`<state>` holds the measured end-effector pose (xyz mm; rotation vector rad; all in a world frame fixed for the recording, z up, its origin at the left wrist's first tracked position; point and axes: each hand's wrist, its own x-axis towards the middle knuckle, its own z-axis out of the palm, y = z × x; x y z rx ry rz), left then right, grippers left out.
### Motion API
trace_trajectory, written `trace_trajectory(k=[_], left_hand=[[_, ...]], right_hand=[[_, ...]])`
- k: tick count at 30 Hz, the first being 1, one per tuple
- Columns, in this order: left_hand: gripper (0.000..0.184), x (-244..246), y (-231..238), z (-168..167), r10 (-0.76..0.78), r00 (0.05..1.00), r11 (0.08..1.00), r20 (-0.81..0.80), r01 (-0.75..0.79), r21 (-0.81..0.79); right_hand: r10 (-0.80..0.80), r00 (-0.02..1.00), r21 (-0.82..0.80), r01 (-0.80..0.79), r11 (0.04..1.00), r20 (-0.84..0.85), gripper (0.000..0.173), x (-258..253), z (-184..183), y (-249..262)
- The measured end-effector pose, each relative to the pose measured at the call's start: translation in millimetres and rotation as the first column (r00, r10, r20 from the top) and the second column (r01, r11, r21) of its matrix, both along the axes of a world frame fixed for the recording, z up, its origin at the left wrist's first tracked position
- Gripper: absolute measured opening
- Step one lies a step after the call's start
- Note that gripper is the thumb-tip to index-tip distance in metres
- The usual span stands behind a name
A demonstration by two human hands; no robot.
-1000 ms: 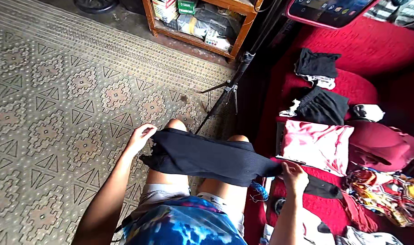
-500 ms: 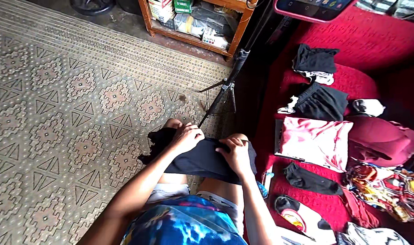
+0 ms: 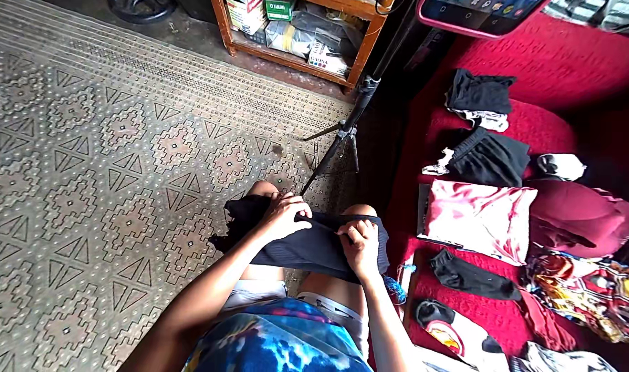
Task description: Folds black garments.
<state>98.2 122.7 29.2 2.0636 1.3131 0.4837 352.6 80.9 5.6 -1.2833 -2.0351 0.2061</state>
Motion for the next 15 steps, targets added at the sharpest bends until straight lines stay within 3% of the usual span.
trace_trajectory(k=[5, 9, 12, 15], left_hand=[[0.033, 9, -1, 7, -0.020, 0.997, 0.999, -0.074, 0.017, -0.050], [0.026, 14, -3, 14, -0.064, 0.997, 0.994, -0.045, 0.059, -0.094], [0.019, 6, 0, 16, 0.032, 0.986, 0.998, 0.165, -0.023, -0.055], [0.011, -21, 11, 22, 0.262, 0.872, 0.964, 0.414, -0.258, -0.068]], right_hand=[[-0.004, 1.000, 0.034, 0.005, 0.999, -0.026, 0.017, -2, -2, -1], [0.017, 1.000, 0.074, -0.018, 0.997, 0.011, 0.017, -2, -2, -4], [0.039, 0.999, 0.072, -0.041, 0.997, 0.029, 0.018, -3, -1, -4], [0.029, 0.999, 0.067, -0.032, 0.997, 0.045, 0.018, -3, -1, -3]])
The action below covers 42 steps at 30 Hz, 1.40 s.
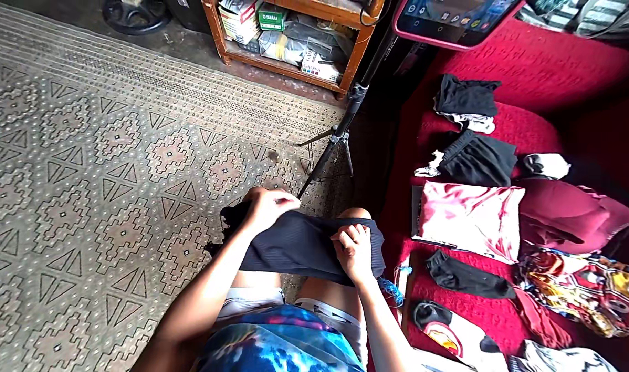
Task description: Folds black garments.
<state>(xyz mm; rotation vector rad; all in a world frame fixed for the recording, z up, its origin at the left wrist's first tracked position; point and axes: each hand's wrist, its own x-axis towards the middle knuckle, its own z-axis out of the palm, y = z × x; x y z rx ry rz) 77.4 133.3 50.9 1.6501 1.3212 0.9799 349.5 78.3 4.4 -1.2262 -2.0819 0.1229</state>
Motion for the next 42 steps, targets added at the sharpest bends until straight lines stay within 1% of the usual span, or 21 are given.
trace_trajectory(k=[2, 3, 4, 5, 6, 7, 8, 9, 11, 13, 14, 17, 22, 24, 27, 31, 34, 36, 38, 40, 42], left_hand=[[0.018, -26, 9, 9, 0.226, 0.969, 0.974, 0.103, -0.225, -0.024], [0.022, -37, 15, 12, 0.368, 0.917, 0.929, 0.155, -0.368, -0.027], [0.023, -47, 22, 11, 0.487, 0.848, 0.867, 0.207, -0.499, 0.006], [0.018, -57, 26, 10, 0.523, 0.825, 0.833, 0.214, -0.548, 0.078], [0.020, -66, 27, 12, 0.483, 0.859, 0.848, 0.169, -0.507, 0.154], [0.034, -70, 25, 16, 0.414, 0.907, 0.884, 0.082, -0.422, 0.201], [0.043, -66, 21, 20, 0.361, 0.932, 0.909, -0.012, -0.349, 0.230], [0.045, -55, 14, 22, 0.326, 0.941, 0.921, -0.091, -0.295, 0.256], [0.033, -26, -1, 21, 0.223, 0.959, 0.943, -0.176, -0.167, 0.287], [0.019, -1, -17, 10, 0.064, 0.971, 0.973, -0.229, -0.009, 0.230], [0.017, 9, -24, 2, -0.010, 0.965, 0.980, -0.262, 0.062, 0.190], [0.027, 27, -38, -14, -0.212, 0.911, 0.970, -0.355, 0.241, 0.042], [0.037, 36, -47, -18, -0.344, 0.807, 0.917, -0.480, 0.399, 0.015], [0.037, 34, -46, -17, -0.365, 0.780, 0.906, -0.509, 0.423, -0.001], [0.024, 20, -39, -16, -0.341, 0.758, 0.910, -0.557, 0.414, 0.006], [0.036, -16, -30, -10, -0.303, 0.749, 0.925, -0.588, 0.381, 0.008], [0.039, -48, -27, -5, -0.282, 0.760, 0.943, -0.585, 0.333, -0.023], [0.034, -69, -26, -2, -0.244, 0.791, 0.963, -0.561, 0.265, -0.045], [0.030, -88, -25, -1, -0.189, 0.842, 0.981, -0.505, 0.189, -0.051], [0.028, -105, -24, -8, -0.114, 0.885, 0.993, -0.451, 0.119, -0.018], [0.029, -117, -20, -22, -0.063, 0.906, 0.998, -0.420, 0.067, -0.004]], right_hand=[[-0.014, 1.000, 0.016, 0.014, 1.000, -0.004, 0.017, 0, -1, 0], [-0.014, 1.000, 0.030, 0.014, 0.999, -0.008, 0.017, 0, -2, 0], [-0.011, 1.000, 0.055, 0.012, 0.998, -0.009, 0.017, 0, -3, -1], [-0.006, 1.000, 0.088, 0.006, 0.996, -0.003, 0.018, 0, -3, -2], [0.004, 1.000, 0.124, -0.005, 0.992, 0.005, 0.017, 0, -3, -2], [0.014, 1.000, 0.164, -0.017, 0.986, 0.018, 0.017, -1, -3, -4], [0.026, 0.999, 0.198, -0.032, 0.980, 0.031, 0.016, -1, -2, -6], [0.041, 0.998, 0.219, -0.050, 0.974, 0.045, 0.016, -1, -2, -9], [0.064, 0.995, 0.219, -0.078, 0.973, 0.071, 0.016, 1, 1, -13], [0.068, 0.992, 0.176, -0.085, 0.981, 0.105, 0.016, 4, 6, -18], [0.066, 0.990, 0.152, -0.085, 0.985, 0.124, 0.015, 7, 8, -22], [0.062, 0.986, 0.092, -0.077, 0.993, 0.156, 0.015, 15, 7, -37], [-0.016, 0.993, 0.026, 0.013, 1.000, 0.119, 0.016, 17, -5, -52], [-0.052, 0.994, 0.037, 0.049, 0.998, 0.094, 0.015, 15, -6, -52], [-0.095, 0.992, 0.040, 0.092, 0.995, 0.083, 0.017, 11, -4, -50], [-0.124, 0.988, 0.007, 0.124, 0.992, 0.088, 0.021, 13, 1, -42], [-0.098, 0.992, -0.044, 0.102, 0.994, 0.085, 0.031, 23, 8, -30], [-0.072, 0.994, -0.074, 0.077, 0.994, 0.077, 0.041, 30, 14, -20], [-0.067, 0.994, -0.076, 0.073, 0.994, 0.081, 0.045, 35, 19, -9], [-0.080, 0.991, -0.085, 0.089, 0.992, 0.104, 0.042, 42, 21, 3], [-0.113, 0.981, -0.155, 0.138, 0.978, 0.160, 0.039, 52, 22, 16]])
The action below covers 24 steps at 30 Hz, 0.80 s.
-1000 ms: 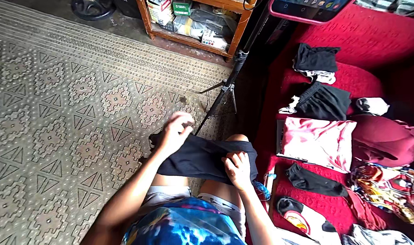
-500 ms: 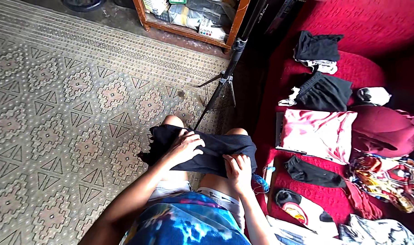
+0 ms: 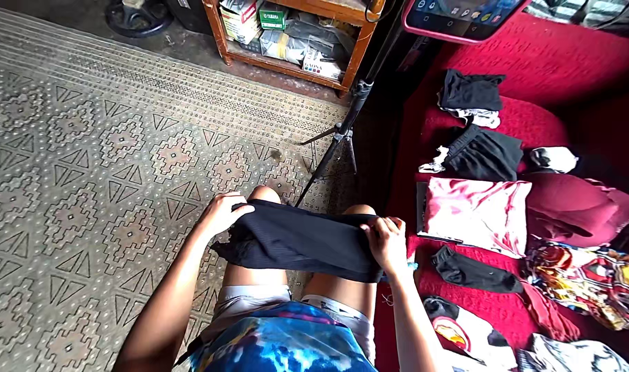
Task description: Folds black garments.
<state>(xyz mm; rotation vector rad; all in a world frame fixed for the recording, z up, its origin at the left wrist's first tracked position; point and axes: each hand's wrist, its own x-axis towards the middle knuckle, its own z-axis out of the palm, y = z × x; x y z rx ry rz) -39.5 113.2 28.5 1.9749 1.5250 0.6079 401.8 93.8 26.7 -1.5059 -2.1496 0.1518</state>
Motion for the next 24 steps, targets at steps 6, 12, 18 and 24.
trace_trajectory(k=[6, 12, 18, 24], left_hand=[[0.034, -9, -3, -70, 0.322, 0.828, 0.947, 0.460, -0.274, -0.169], [0.055, -11, -20, -89, 0.438, 0.635, 0.889, 0.637, -0.204, -0.409], [0.025, -16, -21, -60, 0.295, 0.831, 0.955, 0.472, -0.241, -0.171], [0.017, -40, -6, -36, 0.266, 0.858, 0.952, 0.439, -0.304, 0.017]], right_hand=[[-0.164, 0.985, -0.359, 0.135, 0.924, -0.052, 0.024, 32, 4, 23], [-0.219, 0.939, -0.367, 0.112, 0.924, -0.264, 0.019, 47, -15, 18], [-0.306, 0.896, -0.244, 0.234, 0.941, -0.322, 0.020, 42, -23, 13], [-0.363, 0.897, -0.274, 0.294, 0.916, -0.252, 0.025, 32, -13, 26]])
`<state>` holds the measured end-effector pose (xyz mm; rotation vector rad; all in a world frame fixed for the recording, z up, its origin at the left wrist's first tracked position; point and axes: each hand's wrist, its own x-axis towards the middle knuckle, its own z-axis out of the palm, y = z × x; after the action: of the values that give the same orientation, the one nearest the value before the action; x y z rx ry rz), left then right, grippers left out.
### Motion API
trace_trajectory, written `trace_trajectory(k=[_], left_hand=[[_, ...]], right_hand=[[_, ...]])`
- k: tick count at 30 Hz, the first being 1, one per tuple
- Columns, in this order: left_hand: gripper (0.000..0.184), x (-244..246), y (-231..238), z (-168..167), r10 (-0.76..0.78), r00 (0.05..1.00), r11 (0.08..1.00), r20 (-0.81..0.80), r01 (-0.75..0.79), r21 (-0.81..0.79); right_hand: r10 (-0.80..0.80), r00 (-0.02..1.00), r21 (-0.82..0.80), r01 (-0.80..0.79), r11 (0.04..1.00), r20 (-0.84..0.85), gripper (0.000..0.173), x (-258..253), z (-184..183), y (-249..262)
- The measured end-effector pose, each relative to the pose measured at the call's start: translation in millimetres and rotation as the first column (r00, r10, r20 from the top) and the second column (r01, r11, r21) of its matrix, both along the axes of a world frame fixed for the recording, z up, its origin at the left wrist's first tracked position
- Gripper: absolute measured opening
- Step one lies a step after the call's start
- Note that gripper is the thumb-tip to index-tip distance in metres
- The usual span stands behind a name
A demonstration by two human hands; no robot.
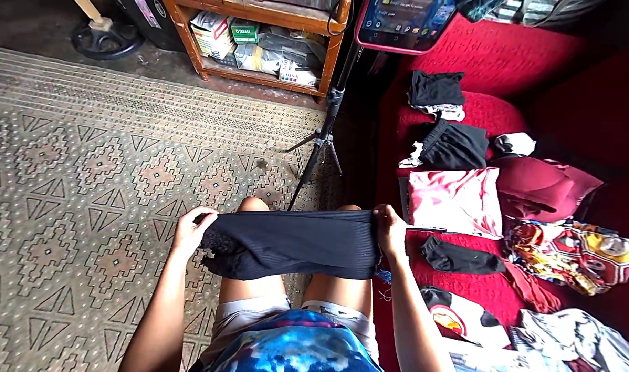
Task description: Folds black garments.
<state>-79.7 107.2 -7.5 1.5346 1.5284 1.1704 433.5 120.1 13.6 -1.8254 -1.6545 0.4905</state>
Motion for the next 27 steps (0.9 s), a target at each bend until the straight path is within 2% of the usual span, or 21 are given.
trace_trajectory(k=[3, 6, 9, 11, 13, 15, 18, 20, 22, 24, 26, 27], left_hand=[[0.021, 1, 5, -15, 0.019, 0.997, 0.999, -0.071, -0.021, -0.027], [0.027, 16, 1, -35, 0.087, 0.991, 0.983, -0.099, -0.102, -0.151], [0.037, 37, -16, -38, 0.260, 0.963, 0.932, 0.070, -0.231, -0.280], [0.047, 42, -32, -38, 0.343, 0.907, 0.895, 0.246, -0.236, -0.377], [0.057, 40, -48, -47, 0.377, 0.854, 0.854, 0.359, -0.170, -0.491], [0.060, 40, -54, -45, 0.363, 0.834, 0.828, 0.415, -0.084, -0.554], [0.056, 44, -45, -38, 0.305, 0.868, 0.849, 0.393, -0.061, -0.525], [0.054, 45, -38, -32, 0.357, 0.839, 0.859, 0.412, -0.122, -0.497], [0.052, 48, -36, -26, 0.506, 0.725, 0.811, 0.467, -0.214, -0.545], [0.057, 46, -47, -22, 0.628, 0.649, 0.705, 0.430, -0.240, -0.668], [0.067, 40, -64, -26, 0.641, 0.670, 0.639, 0.374, -0.196, -0.744], [0.072, 37, -72, -29, 0.637, 0.686, 0.609, 0.351, -0.168, -0.775]], right_hand=[[-0.013, 1.000, -0.060, 0.012, 0.998, -0.023, 0.028, 0, -15, 7], [-0.083, 0.985, -0.102, 0.068, 0.992, -0.151, 0.030, 6, -30, 6], [-0.118, 0.942, -0.087, 0.095, 0.992, -0.314, 0.030, 13, -32, -8], [-0.101, 0.906, -0.095, 0.068, 0.993, -0.410, 0.031, 13, -35, -19], [-0.124, 0.844, -0.133, 0.062, 0.989, -0.522, 0.033, 11, -46, -33], [-0.160, 0.754, -0.162, 0.072, 0.984, -0.637, 0.037, 6, -58, -40], [-0.262, 0.590, -0.272, 0.073, 0.960, -0.764, 0.045, 1, -67, -48], [-0.386, 0.509, -0.417, 0.057, 0.907, -0.770, 0.051, -12, -51, -53], [-0.433, 0.470, -0.487, 0.006, 0.873, -0.770, 0.056, -10, -59, -58], [-0.500, 0.413, -0.553, -0.011, 0.833, -0.761, 0.058, -9, -65, -65], [-0.520, 0.400, -0.593, -0.078, 0.801, -0.755, 0.055, -6, -63, -71], [-0.379, 0.406, -0.464, -0.132, 0.876, -0.831, 0.052, 0, -82, -81]])
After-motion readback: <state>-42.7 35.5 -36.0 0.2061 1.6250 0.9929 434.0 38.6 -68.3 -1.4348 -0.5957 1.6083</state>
